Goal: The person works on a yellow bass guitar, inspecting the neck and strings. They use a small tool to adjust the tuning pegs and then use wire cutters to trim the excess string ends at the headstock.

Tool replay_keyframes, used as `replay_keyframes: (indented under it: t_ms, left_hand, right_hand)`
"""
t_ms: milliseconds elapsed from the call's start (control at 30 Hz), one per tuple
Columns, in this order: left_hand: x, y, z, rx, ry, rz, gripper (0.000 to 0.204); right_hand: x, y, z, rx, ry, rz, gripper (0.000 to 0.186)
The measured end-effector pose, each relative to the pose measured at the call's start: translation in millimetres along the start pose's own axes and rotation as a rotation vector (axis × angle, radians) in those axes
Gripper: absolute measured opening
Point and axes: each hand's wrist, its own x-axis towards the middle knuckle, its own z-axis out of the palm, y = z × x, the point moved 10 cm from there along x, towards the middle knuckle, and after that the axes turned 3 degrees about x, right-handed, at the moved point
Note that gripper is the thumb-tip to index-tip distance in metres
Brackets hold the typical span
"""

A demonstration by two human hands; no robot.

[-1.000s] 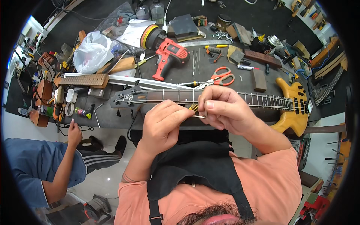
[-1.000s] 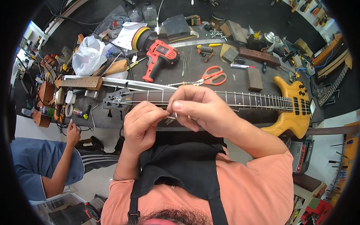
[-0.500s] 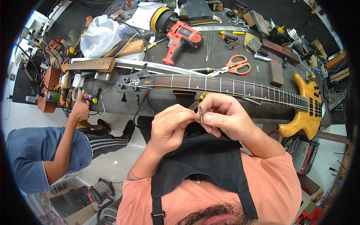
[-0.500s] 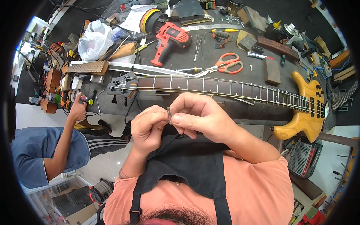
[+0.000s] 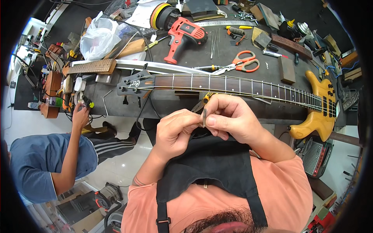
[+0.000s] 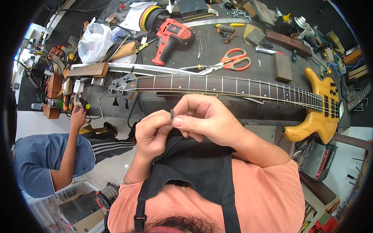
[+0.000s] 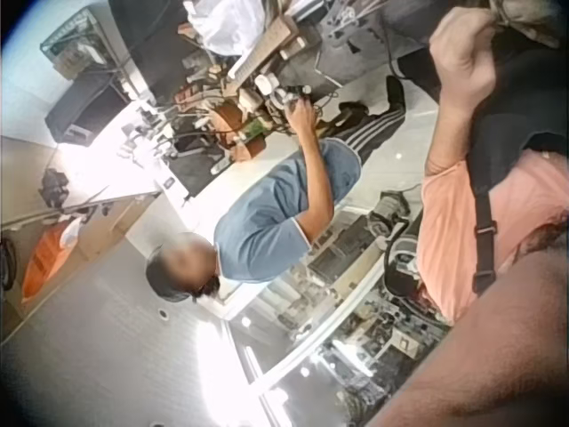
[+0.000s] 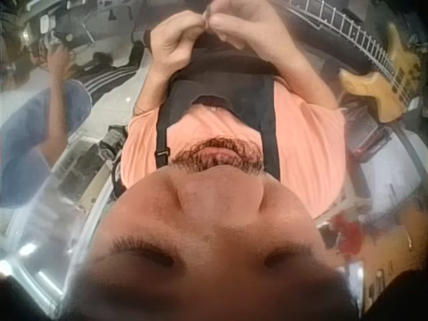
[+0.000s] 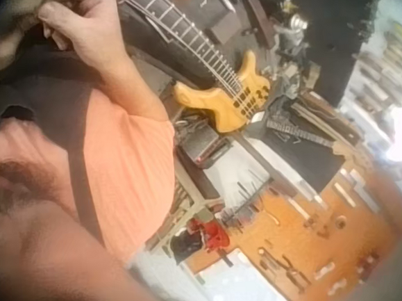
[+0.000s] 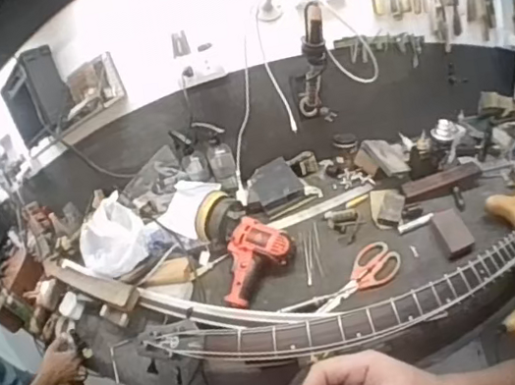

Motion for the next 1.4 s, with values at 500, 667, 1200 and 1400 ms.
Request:
replay_keyframes:
  t_ms: [500, 667, 1200, 1400]
  left_hand:
    - [6.1, 36.9, -16.0, 0.215, 0.038, 0.186, 0.023]
    - [-2.1, 42.4, -15.6, 0.288, 0.036, 0.240, 0.025]
    - [-19.4, 43.1, -10.9, 0.297, -0.008, 0.202, 0.020]
    - [-26.8, 41.1, -19.7, 0.271, 0.058, 0.156, 0.017]
  right_hand:
    - [-3.0, 8.3, -4.1, 0.009, -0.009, 0.021, 0.014]
    - [-3.0, 16.7, -2.7, 0.008, -0.035, 0.052, 0.016]
    - [-0.6, 49.4, -28.5, -0.077, 0.142, 0.050, 0.026]
    - [-7.5, 49.5, -5.0, 0.017, 0.035, 0.068, 0.017]
